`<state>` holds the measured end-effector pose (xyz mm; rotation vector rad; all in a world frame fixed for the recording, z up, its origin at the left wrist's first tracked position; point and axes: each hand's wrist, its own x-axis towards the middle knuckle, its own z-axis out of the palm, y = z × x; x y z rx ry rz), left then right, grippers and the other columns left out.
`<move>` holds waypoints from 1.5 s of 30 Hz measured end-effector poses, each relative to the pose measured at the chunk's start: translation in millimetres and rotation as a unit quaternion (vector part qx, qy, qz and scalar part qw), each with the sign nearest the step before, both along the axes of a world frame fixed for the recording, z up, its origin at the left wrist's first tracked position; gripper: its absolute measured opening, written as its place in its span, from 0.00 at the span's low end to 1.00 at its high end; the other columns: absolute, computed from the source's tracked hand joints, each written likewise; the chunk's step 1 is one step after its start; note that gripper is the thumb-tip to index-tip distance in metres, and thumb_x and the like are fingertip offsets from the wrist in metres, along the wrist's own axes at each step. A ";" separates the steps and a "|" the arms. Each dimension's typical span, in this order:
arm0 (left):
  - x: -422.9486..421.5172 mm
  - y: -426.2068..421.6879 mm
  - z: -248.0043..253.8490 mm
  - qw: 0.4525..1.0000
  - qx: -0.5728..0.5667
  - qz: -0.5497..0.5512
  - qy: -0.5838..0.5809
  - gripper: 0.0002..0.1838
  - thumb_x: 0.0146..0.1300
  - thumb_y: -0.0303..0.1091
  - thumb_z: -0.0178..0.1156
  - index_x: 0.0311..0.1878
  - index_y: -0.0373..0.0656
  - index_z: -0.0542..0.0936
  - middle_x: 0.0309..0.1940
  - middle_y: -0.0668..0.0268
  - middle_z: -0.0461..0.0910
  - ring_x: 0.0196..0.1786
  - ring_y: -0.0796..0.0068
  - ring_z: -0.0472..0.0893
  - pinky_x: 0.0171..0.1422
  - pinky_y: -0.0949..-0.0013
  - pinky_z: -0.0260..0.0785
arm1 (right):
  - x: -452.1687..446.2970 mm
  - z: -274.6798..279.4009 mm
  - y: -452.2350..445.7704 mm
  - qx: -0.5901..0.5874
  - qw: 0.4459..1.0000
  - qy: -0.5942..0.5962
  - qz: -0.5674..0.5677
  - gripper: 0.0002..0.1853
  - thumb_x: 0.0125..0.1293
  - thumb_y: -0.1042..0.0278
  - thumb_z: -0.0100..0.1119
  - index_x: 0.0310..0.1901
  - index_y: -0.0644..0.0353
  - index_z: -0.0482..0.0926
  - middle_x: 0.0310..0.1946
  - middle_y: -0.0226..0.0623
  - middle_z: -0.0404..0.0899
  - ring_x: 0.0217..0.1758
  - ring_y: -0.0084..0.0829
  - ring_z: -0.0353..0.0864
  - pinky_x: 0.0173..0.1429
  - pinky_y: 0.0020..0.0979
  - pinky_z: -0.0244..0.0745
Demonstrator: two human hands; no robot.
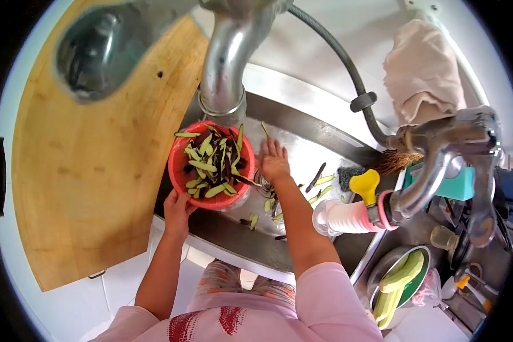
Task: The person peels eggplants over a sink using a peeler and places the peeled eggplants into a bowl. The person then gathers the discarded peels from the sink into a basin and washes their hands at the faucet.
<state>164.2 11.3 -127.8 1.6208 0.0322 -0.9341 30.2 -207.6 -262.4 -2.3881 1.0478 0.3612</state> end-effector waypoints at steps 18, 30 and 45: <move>-14.8 -12.3 9.2 1.000 -0.021 -0.009 0.013 0.13 0.62 0.32 0.52 0.50 0.42 0.76 0.39 0.69 0.79 0.38 0.82 0.79 0.43 0.75 0.74 | -76.9 -6.0 71.2 0.018 0.999 -0.043 -0.027 0.13 0.55 0.64 0.56 0.43 0.53 0.78 0.44 0.40 0.78 0.49 0.42 0.78 0.50 0.41 0.74; -16.9 -5.0 5.8 0.999 -0.030 -0.008 0.040 0.12 0.62 0.34 0.54 0.48 0.44 0.75 0.41 0.70 0.79 0.40 0.80 0.79 0.44 0.75 0.73 | -136.7 8.9 92.5 -0.046 0.985 -0.148 -0.079 0.04 0.54 0.70 0.56 0.28 0.57 0.80 0.28 0.41 0.79 0.34 0.42 0.79 0.39 0.39 0.75; -15.2 -1.7 0.8 0.999 -0.019 0.012 0.047 0.12 0.63 0.30 0.52 0.49 0.41 0.75 0.42 0.67 0.78 0.40 0.78 0.79 0.44 0.74 0.74 | -47.5 -25.3 50.9 -0.067 0.995 0.080 0.011 0.11 0.62 0.65 0.47 0.41 0.53 0.78 0.36 0.37 0.82 0.40 0.36 0.83 0.41 0.36 0.77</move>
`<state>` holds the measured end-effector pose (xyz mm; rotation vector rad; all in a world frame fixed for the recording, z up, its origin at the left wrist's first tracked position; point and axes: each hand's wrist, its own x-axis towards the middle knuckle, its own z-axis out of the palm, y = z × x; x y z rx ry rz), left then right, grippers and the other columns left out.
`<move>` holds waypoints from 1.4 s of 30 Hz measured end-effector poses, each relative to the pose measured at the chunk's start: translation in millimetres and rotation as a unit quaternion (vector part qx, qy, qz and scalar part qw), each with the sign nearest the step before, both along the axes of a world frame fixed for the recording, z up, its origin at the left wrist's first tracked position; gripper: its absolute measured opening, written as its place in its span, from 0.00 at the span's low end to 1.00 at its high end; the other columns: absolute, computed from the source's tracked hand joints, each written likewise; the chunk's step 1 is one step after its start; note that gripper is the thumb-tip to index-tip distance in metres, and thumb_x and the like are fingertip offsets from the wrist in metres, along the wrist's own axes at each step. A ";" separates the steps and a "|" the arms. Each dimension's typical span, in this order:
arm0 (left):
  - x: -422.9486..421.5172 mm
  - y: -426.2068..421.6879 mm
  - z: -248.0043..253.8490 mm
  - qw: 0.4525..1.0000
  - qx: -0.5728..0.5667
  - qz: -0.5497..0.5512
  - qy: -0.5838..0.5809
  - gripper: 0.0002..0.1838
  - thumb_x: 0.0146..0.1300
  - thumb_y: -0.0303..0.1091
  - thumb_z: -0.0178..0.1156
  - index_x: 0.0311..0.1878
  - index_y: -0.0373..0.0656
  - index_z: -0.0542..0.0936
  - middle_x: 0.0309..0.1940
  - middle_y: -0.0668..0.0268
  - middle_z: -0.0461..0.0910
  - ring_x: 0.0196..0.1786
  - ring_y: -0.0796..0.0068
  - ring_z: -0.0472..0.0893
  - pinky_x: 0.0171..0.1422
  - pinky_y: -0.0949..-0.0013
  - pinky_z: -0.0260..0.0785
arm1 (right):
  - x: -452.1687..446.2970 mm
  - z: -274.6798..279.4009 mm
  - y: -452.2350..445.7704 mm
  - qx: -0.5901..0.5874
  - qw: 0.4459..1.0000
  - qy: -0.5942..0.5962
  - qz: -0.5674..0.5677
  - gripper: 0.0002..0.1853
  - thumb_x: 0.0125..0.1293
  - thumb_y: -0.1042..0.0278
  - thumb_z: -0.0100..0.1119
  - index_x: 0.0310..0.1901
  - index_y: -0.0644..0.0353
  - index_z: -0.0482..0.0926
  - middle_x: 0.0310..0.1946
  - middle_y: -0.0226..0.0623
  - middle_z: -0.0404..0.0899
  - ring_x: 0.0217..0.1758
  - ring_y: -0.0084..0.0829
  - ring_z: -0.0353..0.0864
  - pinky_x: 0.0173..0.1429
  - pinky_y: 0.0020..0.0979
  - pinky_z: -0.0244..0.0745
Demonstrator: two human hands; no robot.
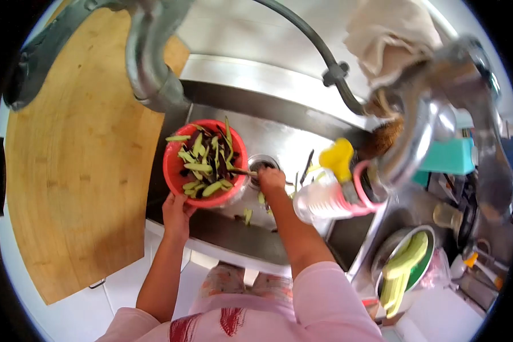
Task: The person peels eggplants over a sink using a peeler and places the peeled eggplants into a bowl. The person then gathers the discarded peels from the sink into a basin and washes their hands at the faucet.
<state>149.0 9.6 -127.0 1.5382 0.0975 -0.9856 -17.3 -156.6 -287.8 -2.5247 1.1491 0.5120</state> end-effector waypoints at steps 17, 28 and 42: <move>-4.7 -5.9 19.7 1.000 -0.005 -0.007 -0.013 0.12 0.62 0.30 0.51 0.47 0.41 0.75 0.39 0.69 0.79 0.39 0.80 0.79 0.45 0.73 0.74 | -16.7 43.9 76.3 0.068 0.988 -0.123 0.068 0.12 0.53 0.64 0.57 0.40 0.57 0.77 0.44 0.43 0.74 0.48 0.40 0.76 0.48 0.39 0.75; -3.0 -0.1 25.9 0.998 -0.024 -0.053 -0.036 0.13 0.63 0.32 0.52 0.50 0.41 0.74 0.42 0.67 0.79 0.41 0.78 0.80 0.45 0.73 0.75 | -76.9 39.0 16.3 0.071 0.985 -0.044 0.151 0.23 0.47 0.65 0.66 0.49 0.52 0.77 0.54 0.38 0.71 0.60 0.41 0.67 0.66 0.41 0.60; -7.4 -6.2 45.5 0.993 -0.016 -0.105 -0.043 0.14 0.63 0.33 0.52 0.51 0.41 0.74 0.43 0.66 0.79 0.42 0.76 0.80 0.47 0.70 0.75 | -91.1 31.4 34.6 0.051 0.994 -0.101 0.004 0.13 0.61 0.68 0.47 0.48 0.50 0.73 0.42 0.40 0.76 0.45 0.43 0.79 0.44 0.39 0.77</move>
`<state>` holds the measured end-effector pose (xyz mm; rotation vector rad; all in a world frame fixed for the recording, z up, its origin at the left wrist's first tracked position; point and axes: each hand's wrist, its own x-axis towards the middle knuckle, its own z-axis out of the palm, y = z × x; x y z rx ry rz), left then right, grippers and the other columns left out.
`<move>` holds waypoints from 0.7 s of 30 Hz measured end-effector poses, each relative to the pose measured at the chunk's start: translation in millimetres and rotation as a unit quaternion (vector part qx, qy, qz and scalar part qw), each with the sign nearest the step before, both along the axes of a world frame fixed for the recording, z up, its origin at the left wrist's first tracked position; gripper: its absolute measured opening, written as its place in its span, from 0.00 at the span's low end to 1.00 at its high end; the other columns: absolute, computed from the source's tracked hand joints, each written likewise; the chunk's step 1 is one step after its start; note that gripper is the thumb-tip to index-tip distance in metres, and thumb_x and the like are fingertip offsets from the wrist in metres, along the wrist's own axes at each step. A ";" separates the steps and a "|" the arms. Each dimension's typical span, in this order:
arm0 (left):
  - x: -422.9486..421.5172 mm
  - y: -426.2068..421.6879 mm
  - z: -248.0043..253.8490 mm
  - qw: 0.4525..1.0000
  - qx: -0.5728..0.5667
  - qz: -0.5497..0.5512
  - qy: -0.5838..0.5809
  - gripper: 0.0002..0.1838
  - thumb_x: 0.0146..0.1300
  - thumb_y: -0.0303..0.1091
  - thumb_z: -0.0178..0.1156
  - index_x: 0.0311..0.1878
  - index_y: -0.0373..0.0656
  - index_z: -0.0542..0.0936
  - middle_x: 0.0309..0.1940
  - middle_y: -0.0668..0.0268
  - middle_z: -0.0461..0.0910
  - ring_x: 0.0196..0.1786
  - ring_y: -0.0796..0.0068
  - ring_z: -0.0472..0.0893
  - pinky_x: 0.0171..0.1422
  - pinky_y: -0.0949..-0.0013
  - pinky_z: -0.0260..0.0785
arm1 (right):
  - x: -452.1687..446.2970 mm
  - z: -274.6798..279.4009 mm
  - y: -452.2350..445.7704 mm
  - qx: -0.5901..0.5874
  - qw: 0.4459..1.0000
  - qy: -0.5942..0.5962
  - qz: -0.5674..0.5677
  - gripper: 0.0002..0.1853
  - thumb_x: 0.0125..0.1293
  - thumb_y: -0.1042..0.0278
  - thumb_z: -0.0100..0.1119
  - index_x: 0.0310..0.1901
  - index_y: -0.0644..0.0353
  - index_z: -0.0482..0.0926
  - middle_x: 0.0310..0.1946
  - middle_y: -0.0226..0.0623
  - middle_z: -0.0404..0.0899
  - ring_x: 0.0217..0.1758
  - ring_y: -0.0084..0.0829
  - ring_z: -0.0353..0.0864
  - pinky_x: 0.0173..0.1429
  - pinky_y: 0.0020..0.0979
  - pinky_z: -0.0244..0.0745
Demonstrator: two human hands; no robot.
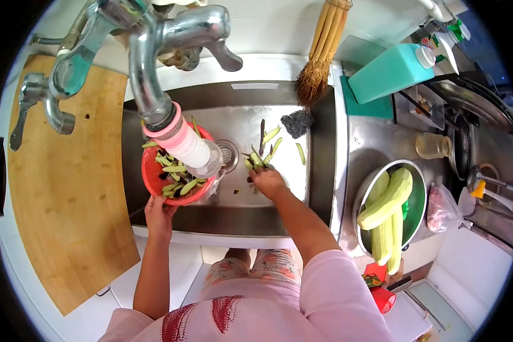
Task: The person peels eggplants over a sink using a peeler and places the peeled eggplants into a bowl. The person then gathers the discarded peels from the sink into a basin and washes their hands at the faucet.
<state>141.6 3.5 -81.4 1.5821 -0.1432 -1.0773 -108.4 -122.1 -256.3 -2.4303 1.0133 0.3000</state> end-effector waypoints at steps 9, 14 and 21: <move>2.3 -2.3 1.1 1.000 0.015 0.004 0.000 0.13 0.63 0.33 0.53 0.50 0.41 0.74 0.42 0.67 0.79 0.41 0.77 0.80 0.46 0.71 0.75 | 12.2 9.5 7.5 0.009 0.992 -0.072 0.102 0.11 0.55 0.70 0.55 0.42 0.51 0.78 0.50 0.38 0.70 0.54 0.39 0.73 0.49 0.40 0.76; -0.2 -2.0 2.8 1.000 0.004 -0.005 0.008 0.14 0.63 0.33 0.54 0.51 0.41 0.74 0.43 0.67 0.79 0.40 0.78 0.80 0.46 0.72 0.75 | -41.9 78.0 -15.7 0.125 0.909 0.058 -0.394 0.11 0.51 0.69 0.62 0.38 0.54 0.80 0.44 0.42 0.78 0.47 0.42 0.79 0.51 0.35 0.75; -4.3 -5.0 8.1 1.000 0.018 -0.022 0.007 0.16 0.62 0.33 0.54 0.52 0.41 0.73 0.42 0.67 0.78 0.40 0.78 0.79 0.44 0.74 0.75 | -40.0 9.9 17.2 0.208 0.908 0.175 -0.319 0.14 0.55 0.67 0.58 0.43 0.59 0.81 0.43 0.44 0.81 0.50 0.38 0.80 0.52 0.35 0.74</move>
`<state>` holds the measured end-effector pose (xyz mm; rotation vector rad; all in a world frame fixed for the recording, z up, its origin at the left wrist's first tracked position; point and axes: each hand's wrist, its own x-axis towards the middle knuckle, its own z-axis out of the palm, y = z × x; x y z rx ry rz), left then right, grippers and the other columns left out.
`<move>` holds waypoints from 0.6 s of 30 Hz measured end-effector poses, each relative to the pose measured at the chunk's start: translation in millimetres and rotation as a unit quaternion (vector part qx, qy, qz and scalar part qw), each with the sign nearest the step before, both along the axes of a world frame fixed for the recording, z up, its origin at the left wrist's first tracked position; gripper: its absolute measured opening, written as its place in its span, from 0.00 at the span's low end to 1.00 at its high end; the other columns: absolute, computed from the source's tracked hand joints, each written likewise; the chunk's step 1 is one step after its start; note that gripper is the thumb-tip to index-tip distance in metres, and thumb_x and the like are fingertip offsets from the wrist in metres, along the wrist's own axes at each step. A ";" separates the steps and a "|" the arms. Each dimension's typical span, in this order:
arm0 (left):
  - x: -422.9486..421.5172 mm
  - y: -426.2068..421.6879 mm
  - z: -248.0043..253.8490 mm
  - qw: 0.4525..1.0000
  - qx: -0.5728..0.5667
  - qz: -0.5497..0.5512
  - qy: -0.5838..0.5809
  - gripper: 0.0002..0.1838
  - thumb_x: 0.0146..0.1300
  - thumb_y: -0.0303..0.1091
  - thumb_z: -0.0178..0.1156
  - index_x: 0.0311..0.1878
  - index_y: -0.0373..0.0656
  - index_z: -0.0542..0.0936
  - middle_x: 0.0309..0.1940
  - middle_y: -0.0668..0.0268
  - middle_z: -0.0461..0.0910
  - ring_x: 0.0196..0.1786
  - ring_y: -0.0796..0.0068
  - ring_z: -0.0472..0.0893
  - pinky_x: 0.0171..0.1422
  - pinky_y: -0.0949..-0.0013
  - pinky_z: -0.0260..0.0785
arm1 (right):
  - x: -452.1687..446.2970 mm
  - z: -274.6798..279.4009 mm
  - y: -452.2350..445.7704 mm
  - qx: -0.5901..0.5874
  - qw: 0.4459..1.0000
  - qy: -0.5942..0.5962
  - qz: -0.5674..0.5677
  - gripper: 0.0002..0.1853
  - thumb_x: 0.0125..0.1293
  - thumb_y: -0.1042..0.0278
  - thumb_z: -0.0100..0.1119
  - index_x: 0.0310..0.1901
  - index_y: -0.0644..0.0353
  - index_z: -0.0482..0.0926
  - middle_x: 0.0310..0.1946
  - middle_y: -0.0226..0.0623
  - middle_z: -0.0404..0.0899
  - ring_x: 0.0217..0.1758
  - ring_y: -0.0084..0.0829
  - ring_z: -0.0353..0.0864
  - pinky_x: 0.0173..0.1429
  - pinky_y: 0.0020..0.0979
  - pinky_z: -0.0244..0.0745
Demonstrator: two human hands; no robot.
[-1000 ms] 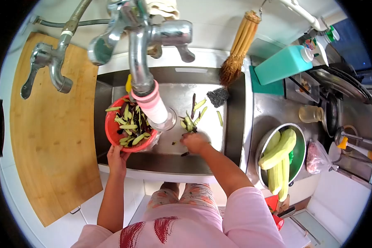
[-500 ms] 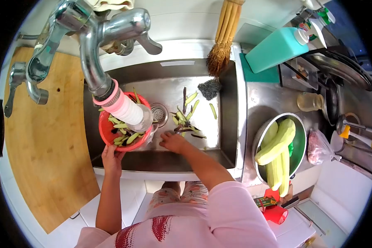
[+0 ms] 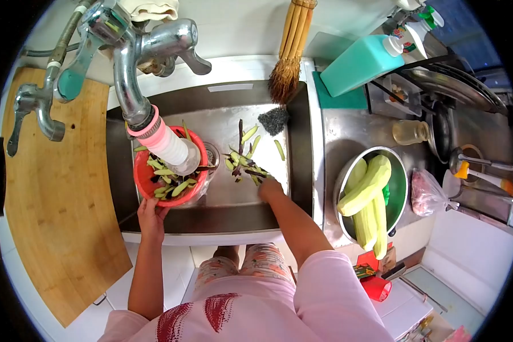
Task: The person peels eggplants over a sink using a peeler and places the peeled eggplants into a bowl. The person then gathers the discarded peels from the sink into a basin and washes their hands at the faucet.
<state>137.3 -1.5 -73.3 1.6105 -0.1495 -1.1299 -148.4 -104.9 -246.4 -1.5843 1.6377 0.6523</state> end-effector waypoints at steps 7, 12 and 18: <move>-8.6 -3.8 2.6 1.000 0.012 0.003 0.010 0.16 0.62 0.33 0.54 0.52 0.40 0.73 0.42 0.66 0.78 0.40 0.78 0.79 0.43 0.74 0.75 | 6.5 30.2 -52.1 -0.265 0.921 -0.058 -0.281 0.11 0.46 0.72 0.60 0.36 0.56 0.81 0.35 0.47 0.81 0.41 0.47 0.80 0.49 0.41 0.75; -9.4 -4.4 1.0 1.000 0.018 0.003 0.005 0.14 0.62 0.33 0.53 0.51 0.40 0.73 0.42 0.65 0.78 0.40 0.77 0.79 0.43 0.73 0.75 | 22.6 17.0 -44.5 -0.320 0.930 -0.106 -0.146 0.23 0.45 0.75 0.61 0.48 0.60 0.73 0.48 0.42 0.71 0.51 0.45 0.71 0.55 0.40 0.70; -1.5 -0.3 3.0 1.000 0.012 0.004 -0.003 0.13 0.63 0.32 0.53 0.50 0.40 0.73 0.42 0.65 0.78 0.40 0.77 0.80 0.45 0.72 0.76 | 55.0 30.6 -62.3 -0.382 0.898 -0.218 -0.031 0.31 0.46 0.65 0.68 0.55 0.53 0.71 0.57 0.43 0.63 0.59 0.45 0.62 0.61 0.41 0.63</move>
